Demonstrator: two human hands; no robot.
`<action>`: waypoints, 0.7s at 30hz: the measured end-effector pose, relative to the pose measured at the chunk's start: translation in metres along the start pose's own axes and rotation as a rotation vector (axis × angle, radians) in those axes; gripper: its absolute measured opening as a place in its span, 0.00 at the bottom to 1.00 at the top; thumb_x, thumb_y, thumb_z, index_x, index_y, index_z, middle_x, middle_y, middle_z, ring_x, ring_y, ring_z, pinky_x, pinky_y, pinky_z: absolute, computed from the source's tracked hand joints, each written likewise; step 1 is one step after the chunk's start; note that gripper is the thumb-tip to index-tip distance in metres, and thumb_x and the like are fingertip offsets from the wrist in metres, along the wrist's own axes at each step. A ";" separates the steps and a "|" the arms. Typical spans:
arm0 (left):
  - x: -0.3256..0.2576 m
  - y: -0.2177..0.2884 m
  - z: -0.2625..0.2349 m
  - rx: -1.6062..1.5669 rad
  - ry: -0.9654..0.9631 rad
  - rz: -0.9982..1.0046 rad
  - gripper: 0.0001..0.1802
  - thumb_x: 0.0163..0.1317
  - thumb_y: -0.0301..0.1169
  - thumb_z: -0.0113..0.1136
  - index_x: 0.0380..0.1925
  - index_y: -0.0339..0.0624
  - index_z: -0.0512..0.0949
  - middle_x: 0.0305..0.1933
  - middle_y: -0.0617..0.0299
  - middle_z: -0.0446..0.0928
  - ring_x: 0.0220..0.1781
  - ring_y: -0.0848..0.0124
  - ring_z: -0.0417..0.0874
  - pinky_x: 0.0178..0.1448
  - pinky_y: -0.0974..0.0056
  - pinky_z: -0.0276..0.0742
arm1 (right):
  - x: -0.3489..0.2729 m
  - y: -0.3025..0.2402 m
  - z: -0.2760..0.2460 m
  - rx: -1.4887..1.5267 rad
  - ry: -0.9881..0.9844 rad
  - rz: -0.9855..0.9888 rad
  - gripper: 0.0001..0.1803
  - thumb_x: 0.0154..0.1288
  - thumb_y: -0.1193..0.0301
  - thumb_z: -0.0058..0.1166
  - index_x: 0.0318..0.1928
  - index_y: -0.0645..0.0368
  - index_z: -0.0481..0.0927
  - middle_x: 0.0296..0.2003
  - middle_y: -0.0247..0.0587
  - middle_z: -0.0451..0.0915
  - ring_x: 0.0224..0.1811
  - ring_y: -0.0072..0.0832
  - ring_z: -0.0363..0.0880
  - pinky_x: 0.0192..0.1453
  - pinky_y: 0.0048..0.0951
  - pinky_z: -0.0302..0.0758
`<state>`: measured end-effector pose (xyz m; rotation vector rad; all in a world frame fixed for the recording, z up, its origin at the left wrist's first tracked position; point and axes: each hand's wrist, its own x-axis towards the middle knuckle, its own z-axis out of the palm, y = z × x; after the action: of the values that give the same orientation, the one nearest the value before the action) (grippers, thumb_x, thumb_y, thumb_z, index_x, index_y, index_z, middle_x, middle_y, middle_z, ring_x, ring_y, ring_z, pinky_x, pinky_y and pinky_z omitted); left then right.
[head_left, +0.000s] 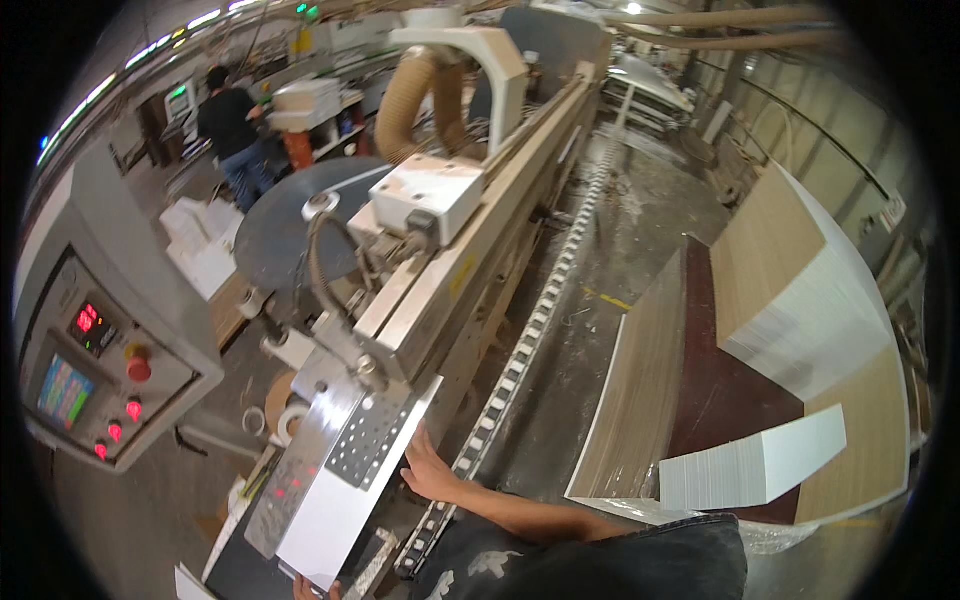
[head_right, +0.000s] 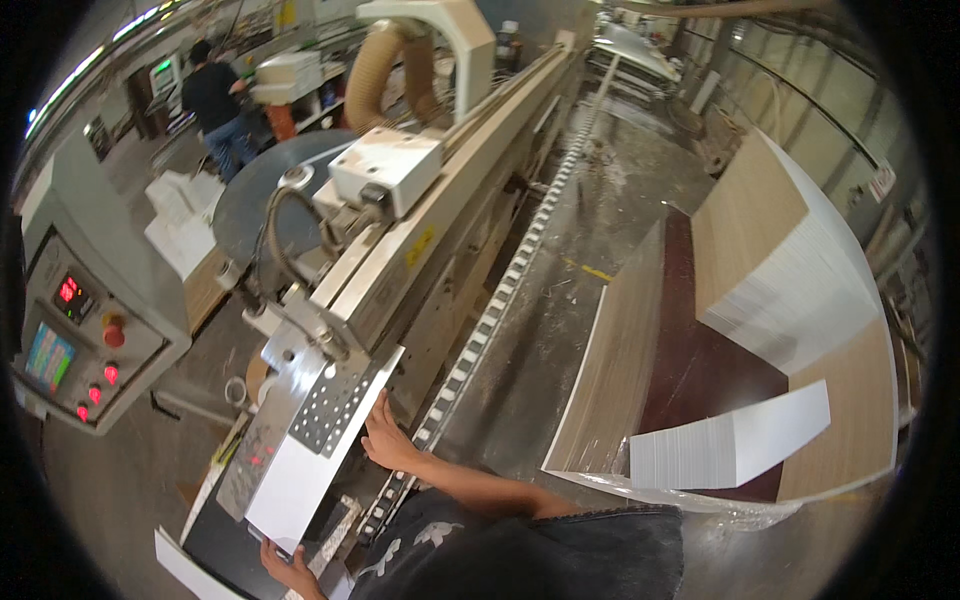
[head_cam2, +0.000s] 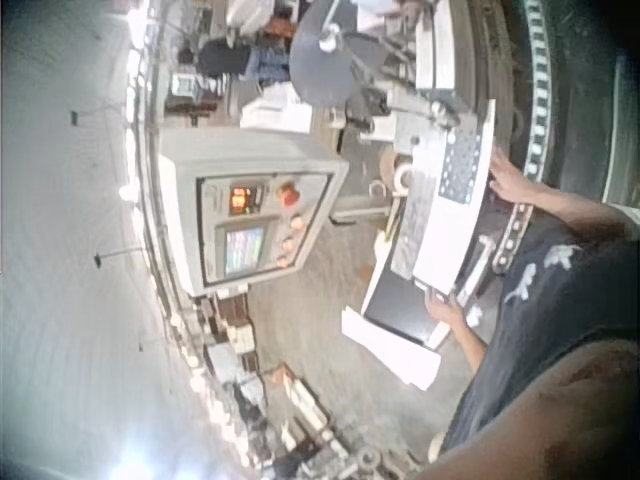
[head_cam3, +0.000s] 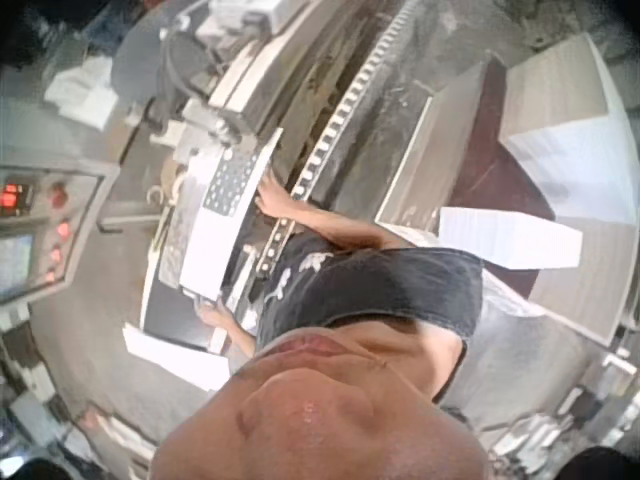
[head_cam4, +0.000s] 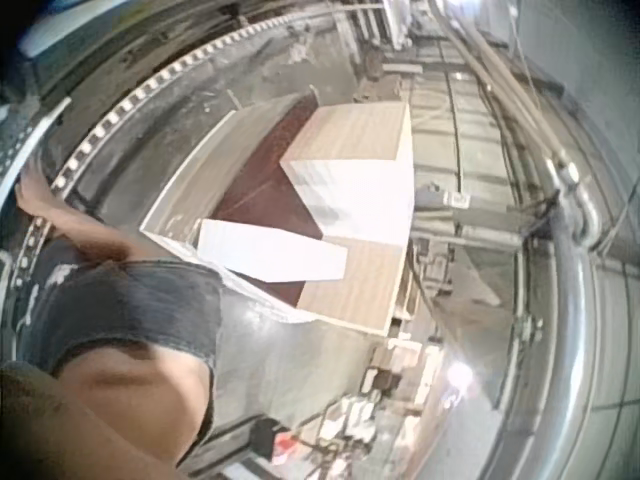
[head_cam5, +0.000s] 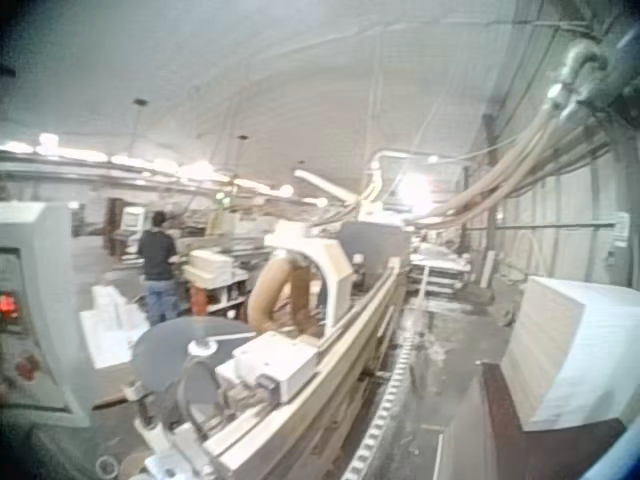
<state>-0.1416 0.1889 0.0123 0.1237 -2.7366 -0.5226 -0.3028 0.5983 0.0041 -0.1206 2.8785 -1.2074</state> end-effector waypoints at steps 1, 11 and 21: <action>0.010 0.022 -0.003 0.118 0.009 0.041 0.36 0.58 0.51 0.75 0.59 0.35 0.80 0.58 0.45 0.80 0.61 0.44 0.78 0.68 0.43 0.70 | 0.006 0.007 -0.005 0.002 -0.028 0.019 0.43 0.77 0.65 0.53 0.75 0.85 0.48 0.77 0.84 0.23 0.82 0.74 0.25 0.85 0.58 0.47; 0.041 0.118 0.075 0.108 -0.079 -0.151 0.46 0.68 0.67 0.53 0.67 0.35 0.69 0.80 0.51 0.64 0.84 0.46 0.55 0.80 0.25 0.38 | -0.057 -0.076 -0.019 1.406 -0.416 0.495 0.61 0.74 0.35 0.50 0.83 0.57 0.27 0.84 0.57 0.28 0.87 0.43 0.32 0.88 0.46 0.43; 0.087 0.123 0.013 -0.376 -0.172 0.217 0.25 0.69 0.34 0.62 0.62 0.33 0.75 0.71 0.42 0.72 0.74 0.45 0.69 0.79 0.37 0.54 | -0.022 -0.144 0.028 1.725 0.235 0.663 0.51 0.75 0.31 0.41 0.85 0.45 0.43 0.84 0.33 0.49 0.86 0.30 0.41 0.87 0.43 0.40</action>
<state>-0.2301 0.2946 0.0751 -0.3214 -2.7093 -1.0083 -0.2698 0.4792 0.0868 0.8702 0.8355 -2.7896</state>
